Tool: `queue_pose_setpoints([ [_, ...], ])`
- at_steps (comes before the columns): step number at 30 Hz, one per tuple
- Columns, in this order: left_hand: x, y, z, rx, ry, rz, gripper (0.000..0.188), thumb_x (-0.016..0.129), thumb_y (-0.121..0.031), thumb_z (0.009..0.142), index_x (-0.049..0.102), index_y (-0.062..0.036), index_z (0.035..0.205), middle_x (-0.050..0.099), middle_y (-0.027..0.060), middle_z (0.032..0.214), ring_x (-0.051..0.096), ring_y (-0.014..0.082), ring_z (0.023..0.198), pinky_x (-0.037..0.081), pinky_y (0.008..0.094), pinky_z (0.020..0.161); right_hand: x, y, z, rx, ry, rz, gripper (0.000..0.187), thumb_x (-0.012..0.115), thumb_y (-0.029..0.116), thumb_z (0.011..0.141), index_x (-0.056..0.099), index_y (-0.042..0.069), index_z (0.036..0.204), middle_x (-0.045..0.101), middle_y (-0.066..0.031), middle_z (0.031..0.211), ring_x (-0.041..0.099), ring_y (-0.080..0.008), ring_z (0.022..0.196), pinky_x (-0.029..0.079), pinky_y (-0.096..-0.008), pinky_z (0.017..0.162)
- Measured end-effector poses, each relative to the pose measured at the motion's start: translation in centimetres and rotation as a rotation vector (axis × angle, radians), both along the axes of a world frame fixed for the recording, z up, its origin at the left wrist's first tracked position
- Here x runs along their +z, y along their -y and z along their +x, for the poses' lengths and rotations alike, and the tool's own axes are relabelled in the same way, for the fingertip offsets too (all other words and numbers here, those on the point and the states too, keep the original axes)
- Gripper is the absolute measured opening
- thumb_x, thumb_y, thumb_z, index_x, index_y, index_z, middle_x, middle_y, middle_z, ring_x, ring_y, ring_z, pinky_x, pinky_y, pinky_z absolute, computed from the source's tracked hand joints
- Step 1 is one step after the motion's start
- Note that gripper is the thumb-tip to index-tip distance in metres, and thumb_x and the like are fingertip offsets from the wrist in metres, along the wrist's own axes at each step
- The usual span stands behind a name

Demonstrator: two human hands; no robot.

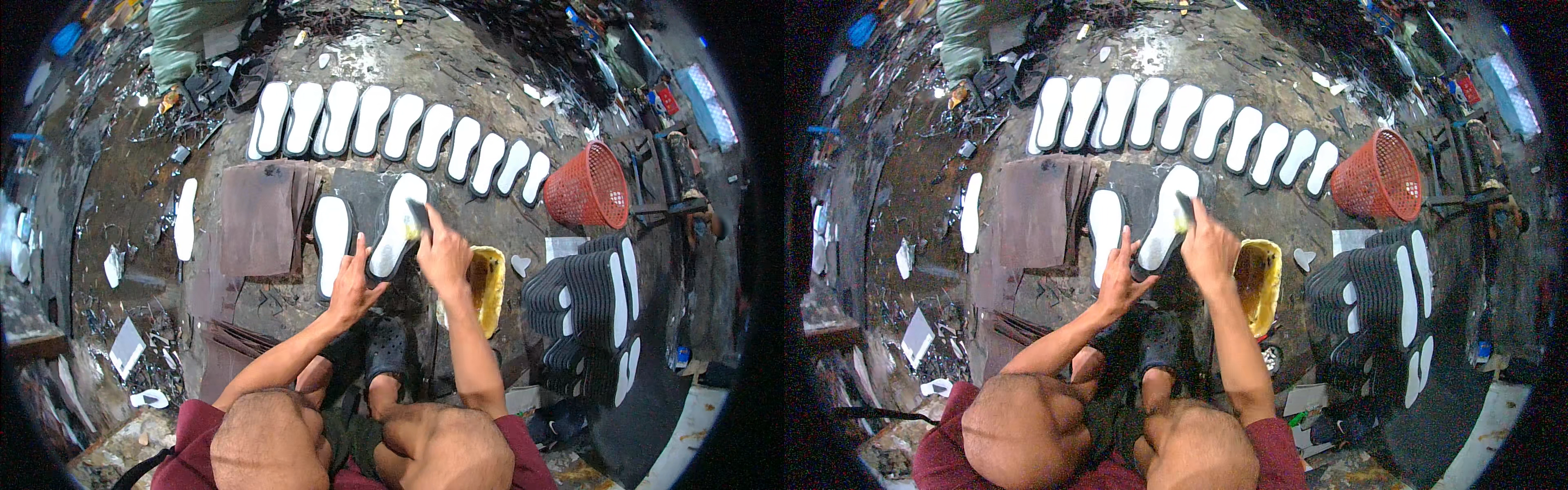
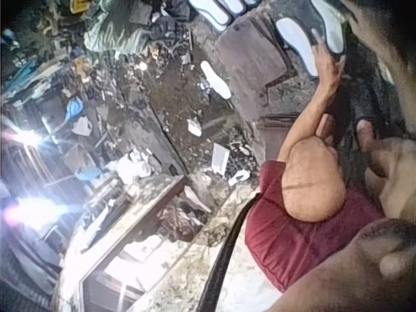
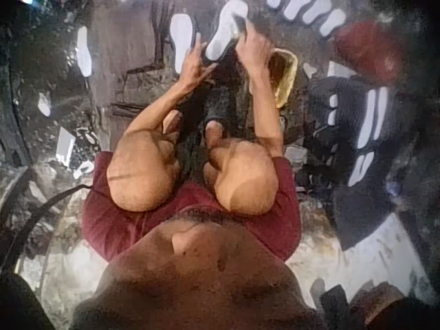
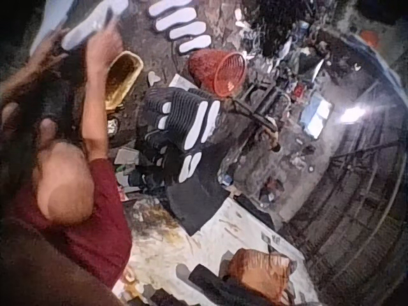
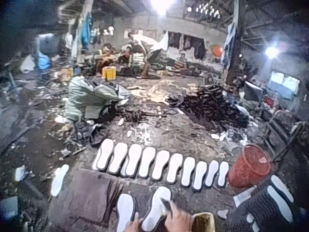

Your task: The person sits on the floor and repeatedly picks up white insoles and black rubber soles, presses them together, and places the assembled slippers in a row. The person handles the components one at a time and continues the process throughout the clip.

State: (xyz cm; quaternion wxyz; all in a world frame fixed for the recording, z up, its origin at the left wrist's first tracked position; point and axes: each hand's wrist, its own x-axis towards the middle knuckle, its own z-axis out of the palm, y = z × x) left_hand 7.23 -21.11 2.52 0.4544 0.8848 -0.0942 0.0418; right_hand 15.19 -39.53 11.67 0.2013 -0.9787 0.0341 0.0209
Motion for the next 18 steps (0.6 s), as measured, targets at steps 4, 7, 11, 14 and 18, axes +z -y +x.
queue_pose_setpoints([
  [4,0.1,1.7,1.0,0.006,0.048,-0.004,0.126,0.092,-0.011,0.069,0.009,0.003,0.163,0.061,0.0235,0.133,0.057,0.0395,0.11,0.048,0.046,0.099,-1.3,1.4,5.6,0.291,0.214,-0.155,0.043,0.062,0.008,0.087,0.074,0.028,0.123,0.077,-0.0075,0.104,0.073,-0.0334,0.091,0.059,-0.0501,0.073],
  [7,-0.9,1.4,0.2,0.073,0.112,-0.074,0.119,0.09,-0.006,0.07,0.014,0.0012,0.163,0.055,0.0208,0.134,0.058,0.0339,0.11,0.053,0.0435,0.093,-1.6,0.1,2.9,0.395,0.101,-0.119,0.042,0.062,0.007,0.086,0.076,0.027,0.12,0.077,-0.0063,0.103,0.074,-0.0313,0.093,0.06,-0.0479,0.074],
  [11,-2.5,0.4,-1.9,0.247,0.031,-0.268,0.097,0.078,0.007,0.076,0.03,-0.0044,0.16,0.046,0.0168,0.135,0.06,0.0246,0.108,0.058,0.0338,0.083,-1.9,-2.3,-3.5,0.454,0.143,-0.056,0.043,0.061,0.006,0.086,0.074,0.024,0.122,0.072,-0.0071,0.108,0.069,-0.0325,0.089,0.06,-0.0459,0.072],
  [14,-2.3,-0.3,-3.1,0.404,-0.09,-0.427,0.067,0.061,0.011,0.084,0.048,-0.0038,0.148,0.05,0.015,0.131,0.061,0.0206,0.108,0.058,0.0295,0.081,-2.1,-2.5,-7.3,0.453,0.194,-0.073,0.04,0.062,0.009,0.086,0.073,0.023,0.122,0.068,-0.006,0.113,0.066,-0.0305,0.089,0.06,-0.0423,0.071],
  [18,-2.9,-2.0,-1.6,0.466,-0.006,-0.546,0.053,0.056,0.011,0.089,0.054,-0.0021,0.141,0.054,0.0128,0.135,0.063,0.0224,0.113,0.054,0.0337,0.094,-3.4,-2.8,-10.0,0.5,0.281,-0.138,0.042,0.064,0.011,0.085,0.071,0.025,0.124,0.066,-0.0058,0.12,0.065,-0.0282,0.095,0.06,-0.039,0.071],
])
